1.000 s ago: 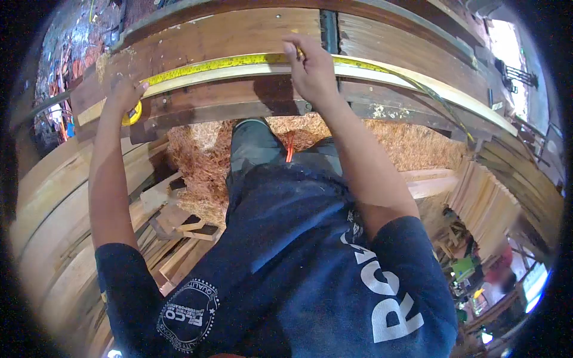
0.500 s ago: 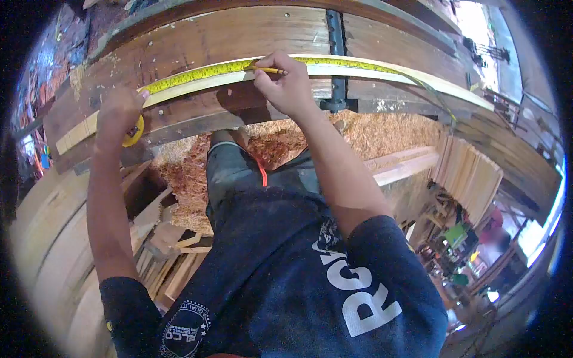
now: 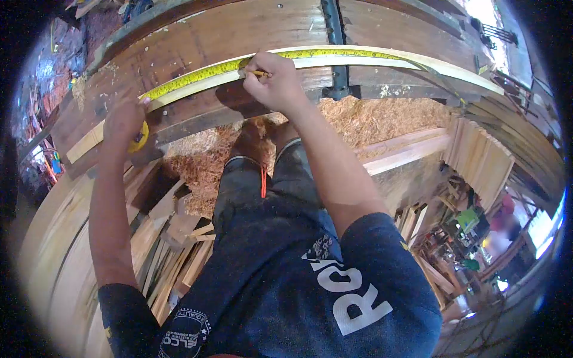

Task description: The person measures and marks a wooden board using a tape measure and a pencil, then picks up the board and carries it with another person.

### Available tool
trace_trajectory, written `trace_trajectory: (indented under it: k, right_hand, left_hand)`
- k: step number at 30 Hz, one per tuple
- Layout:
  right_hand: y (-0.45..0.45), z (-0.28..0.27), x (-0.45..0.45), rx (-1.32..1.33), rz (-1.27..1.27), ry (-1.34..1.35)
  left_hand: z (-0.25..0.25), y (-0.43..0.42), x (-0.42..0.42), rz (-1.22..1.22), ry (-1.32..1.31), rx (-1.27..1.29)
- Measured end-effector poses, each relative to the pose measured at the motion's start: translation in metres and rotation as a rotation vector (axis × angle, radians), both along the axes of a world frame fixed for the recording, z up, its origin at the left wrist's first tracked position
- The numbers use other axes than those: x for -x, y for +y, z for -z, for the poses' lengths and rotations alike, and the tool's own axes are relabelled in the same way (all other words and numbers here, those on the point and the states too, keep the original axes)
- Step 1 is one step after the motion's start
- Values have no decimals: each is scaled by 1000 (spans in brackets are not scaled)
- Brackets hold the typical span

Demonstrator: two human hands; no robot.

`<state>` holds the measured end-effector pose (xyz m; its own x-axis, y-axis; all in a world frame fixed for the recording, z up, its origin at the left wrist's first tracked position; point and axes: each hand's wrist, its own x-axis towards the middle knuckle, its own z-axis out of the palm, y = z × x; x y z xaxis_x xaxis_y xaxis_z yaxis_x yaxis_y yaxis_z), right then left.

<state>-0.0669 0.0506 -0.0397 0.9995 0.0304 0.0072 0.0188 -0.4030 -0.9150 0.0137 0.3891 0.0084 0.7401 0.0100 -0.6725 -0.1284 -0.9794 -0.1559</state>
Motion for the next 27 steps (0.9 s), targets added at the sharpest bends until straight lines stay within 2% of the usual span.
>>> trace_trajectory:
  k: [3, 5, 8, 11, 14, 20, 23, 27]
  right_hand:
    - [2, 2, -2, 11, -4, -23]
    - [0, 5, -2, 67, -25, -9]
    - [0, 2, -3, 5, -18, -48]
    - [4, 5, -3, -38, 26, -53]
    - [3, 3, -3, -48, 12, -80]
    - [-2, 6, -3, 36, -52, -124]
    - [-1, 7, -3, 48, -38, -128]
    - [-2, 1, -3, -31, -35, -64]
  left_hand:
    - [-20, -12, -3, -35, 16, -4]
    - [-15, -7, -5, -68, 29, 29]
    - [-17, -11, -4, -134, 60, 38]
    - [-7, -2, 2, -11, -61, 19]
    - [1, 0, 6, 9, -126, -29]
    - [35, 32, 4, 80, -145, 103]
    - [22, 21, 1, -17, -93, 109]
    - [-2, 7, 1, 30, -94, 122]
